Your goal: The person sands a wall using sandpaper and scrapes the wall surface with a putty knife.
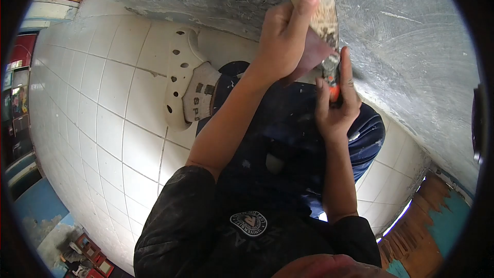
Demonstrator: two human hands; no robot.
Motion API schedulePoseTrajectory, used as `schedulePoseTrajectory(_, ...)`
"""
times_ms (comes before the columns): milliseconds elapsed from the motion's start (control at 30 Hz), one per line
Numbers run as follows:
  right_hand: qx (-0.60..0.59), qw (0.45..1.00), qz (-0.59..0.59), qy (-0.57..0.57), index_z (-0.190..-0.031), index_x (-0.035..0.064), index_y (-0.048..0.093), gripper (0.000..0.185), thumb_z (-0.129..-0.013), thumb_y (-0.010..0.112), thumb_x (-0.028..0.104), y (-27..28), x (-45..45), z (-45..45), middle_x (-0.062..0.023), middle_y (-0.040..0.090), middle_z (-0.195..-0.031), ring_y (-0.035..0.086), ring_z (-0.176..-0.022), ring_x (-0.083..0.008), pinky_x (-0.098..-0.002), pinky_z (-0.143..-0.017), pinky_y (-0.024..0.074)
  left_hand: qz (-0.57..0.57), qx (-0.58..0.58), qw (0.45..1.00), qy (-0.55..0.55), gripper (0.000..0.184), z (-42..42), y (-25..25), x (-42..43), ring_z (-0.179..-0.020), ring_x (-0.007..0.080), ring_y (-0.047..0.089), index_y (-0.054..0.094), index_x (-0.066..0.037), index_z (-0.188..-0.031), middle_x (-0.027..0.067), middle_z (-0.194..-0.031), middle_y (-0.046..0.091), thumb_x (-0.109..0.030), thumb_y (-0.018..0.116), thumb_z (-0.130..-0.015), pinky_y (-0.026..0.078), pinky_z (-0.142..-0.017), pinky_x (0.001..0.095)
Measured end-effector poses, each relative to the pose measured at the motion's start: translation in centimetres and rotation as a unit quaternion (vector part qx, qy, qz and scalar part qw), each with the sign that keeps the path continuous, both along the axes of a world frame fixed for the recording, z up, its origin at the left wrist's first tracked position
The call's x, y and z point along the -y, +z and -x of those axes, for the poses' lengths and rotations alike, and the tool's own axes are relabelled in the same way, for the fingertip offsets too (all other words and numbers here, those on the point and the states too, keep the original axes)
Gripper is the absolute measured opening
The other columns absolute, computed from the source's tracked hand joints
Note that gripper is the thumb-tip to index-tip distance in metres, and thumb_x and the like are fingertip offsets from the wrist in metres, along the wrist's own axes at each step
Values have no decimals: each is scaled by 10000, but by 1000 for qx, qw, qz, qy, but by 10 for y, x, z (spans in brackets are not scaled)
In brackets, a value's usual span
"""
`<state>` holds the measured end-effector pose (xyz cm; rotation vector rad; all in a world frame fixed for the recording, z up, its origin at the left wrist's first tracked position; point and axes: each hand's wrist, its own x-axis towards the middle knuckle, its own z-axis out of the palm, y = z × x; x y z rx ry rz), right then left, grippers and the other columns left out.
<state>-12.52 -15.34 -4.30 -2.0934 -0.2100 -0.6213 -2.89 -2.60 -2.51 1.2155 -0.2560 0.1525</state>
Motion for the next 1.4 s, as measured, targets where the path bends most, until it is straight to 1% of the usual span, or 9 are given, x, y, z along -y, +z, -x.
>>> schedulePoseTrajectory(67,113,988,108,-2,-1424,-24,492,646,-818,717,-16,15,3,-13,-204,645,-1289,718,-982,-231,-297,-858,533,20,-23,999,22,525,-3,20,-4,-604,13,385,587,-36,-709,-84,-612,454,-457,538,-1019,310,-513,244)
schedulePoseTrajectory(233,107,993,56,-15,-1415,-35,495,641,-817,722,-10,7,-2,-9,-222,645,-1279,712,-1022,-271,-307,-870,530,-11,-9,1000,6,516,-5,22,1,-609,19,398,607,-19,-751,-73,-620,473,-454,539,-1018,319,-517,243)
schedulePoseTrajectory(433,-47,999,12,6,-1430,-34,475,610,-859,687,2,-3,8,20,-237,623,-1307,689,-1082,-258,-317,-918,513,-46,-74,995,-55,493,8,-25,-1,-649,5,393,616,-40,-766,-86,-655,482,-442,515,-1034,320,-556,229)
schedulePoseTrajectory(733,-63,998,-19,6,-1433,-37,466,598,-873,673,3,-5,5,20,-213,585,-1373,659,-1152,-247,-325,-978,486,35,-71,994,-74,417,9,-16,0,-747,15,520,691,-19,-883,-43,-782,644,-387,556,-1025,434,-663,227)
schedulePoseTrajectory(1067,-66,997,-36,-1,-1439,-43,454,604,-878,670,13,-3,-4,17,-224,587,-1366,647,-1171,-255,-325,-982,481,70,-88,990,-84,418,8,-4,-3,-751,16,524,689,-20,-865,-38,-778,650,-381,552,-1025,428,-676,226)
schedulePoseTrajectory(1133,-72,997,-36,2,-1442,-42,450,602,-883,664,14,-4,-4,18,-233,587,-1362,645,-1173,-252,-322,-978,482,61,-99,989,-92,353,7,-8,-4,-837,34,578,691,-29,-984,-16,-915,679,-357,563,-1017,442,-770,213)
schedulePoseTrajectory(1267,-61,997,-56,5,-1446,-41,447,604,-884,660,10,-6,-10,20,-245,588,-1354,644,-1173,-248,-318,-973,481,72,-96,989,-82,355,10,-6,-2,-823,32,577,691,-27,-969,-14,-899,678,-357,569,-1013,444,-756,212)
schedulePoseTrajectory(1333,-63,997,-49,-5,-1448,-41,444,607,-885,663,13,-7,-11,20,-245,591,-1350,650,-1159,-244,-315,-965,484,73,-100,990,-67,425,10,-3,-1,-704,10,502,680,-25,-829,-47,-742,633,-386,559,-1020,409,-629,224)
schedulePoseTrajectory(1400,-57,997,-48,-7,-1450,-41,442,611,-884,666,15,-8,-11,21,-246,592,-1348,659,-1136,-232,-310,-947,492,70,-92,991,-65,425,10,-5,1,-700,7,496,676,-29,-820,-52,-732,625,-385,560,-1020,402,-623,221)
